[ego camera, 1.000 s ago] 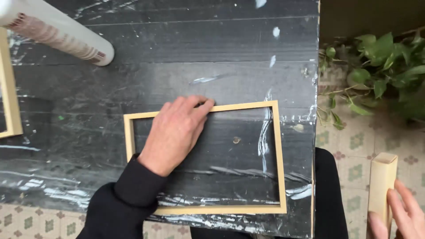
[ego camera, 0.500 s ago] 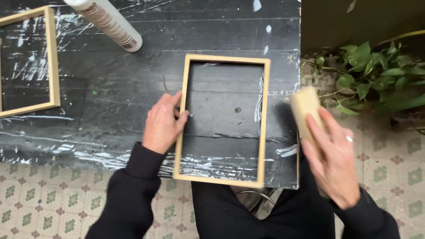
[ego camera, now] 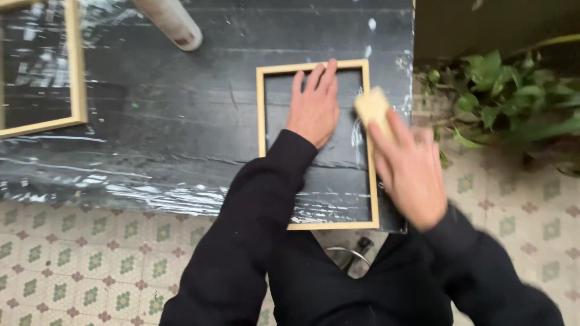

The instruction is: Sand the surfaces and edges of several wooden picture frames using a sanding block.

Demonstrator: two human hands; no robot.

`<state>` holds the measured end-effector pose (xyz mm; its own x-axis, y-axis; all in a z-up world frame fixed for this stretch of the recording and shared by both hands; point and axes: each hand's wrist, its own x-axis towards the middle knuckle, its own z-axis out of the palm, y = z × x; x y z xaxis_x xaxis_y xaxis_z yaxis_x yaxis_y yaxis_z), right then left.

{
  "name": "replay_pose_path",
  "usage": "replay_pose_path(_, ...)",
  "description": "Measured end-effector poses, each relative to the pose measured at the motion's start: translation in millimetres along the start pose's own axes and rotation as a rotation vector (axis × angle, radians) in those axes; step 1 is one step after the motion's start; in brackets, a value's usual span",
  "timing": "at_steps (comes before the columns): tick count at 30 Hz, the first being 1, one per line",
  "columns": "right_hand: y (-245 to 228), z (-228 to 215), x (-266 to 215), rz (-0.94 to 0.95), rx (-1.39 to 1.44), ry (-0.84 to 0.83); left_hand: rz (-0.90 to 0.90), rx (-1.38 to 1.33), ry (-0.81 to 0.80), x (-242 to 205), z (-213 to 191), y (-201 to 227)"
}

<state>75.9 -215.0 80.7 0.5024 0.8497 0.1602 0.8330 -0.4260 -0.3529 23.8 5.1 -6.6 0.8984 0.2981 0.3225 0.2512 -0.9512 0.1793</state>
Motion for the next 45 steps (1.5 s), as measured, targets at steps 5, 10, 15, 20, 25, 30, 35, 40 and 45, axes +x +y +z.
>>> replay_pose_path(5,-18,-6,-50,0.010,0.062,-0.034,0.001,0.012,0.036,16,5,-11)
replay_pose_path(10,3,13,41,0.000,-0.028,0.025,0.064,-0.064,0.083,22,3,-14)
replay_pose_path(15,-12,9,-37,-0.028,-0.002,0.015,0.025,-0.019,0.069,21,13,-10)
replay_pose_path(20,-8,16,-8,-0.017,-0.050,0.061,0.039,0.040,0.062,24,13,-15)
replay_pose_path(25,-10,11,23,-0.027,-0.026,0.070,0.050,0.056,0.106,27,12,-16)
replay_pose_path(30,-19,5,-11,0.001,-0.013,0.025,0.027,0.092,0.108,28,16,-23)
replay_pose_path(35,0,15,40,-0.052,-0.080,0.131,0.056,0.064,0.116,27,16,-10)
replay_pose_path(40,-17,7,-39,-0.006,0.001,0.026,0.036,0.130,0.113,24,25,-11)
replay_pose_path(45,-4,15,24,0.043,-0.050,0.062,0.051,0.113,0.107,18,24,-7)
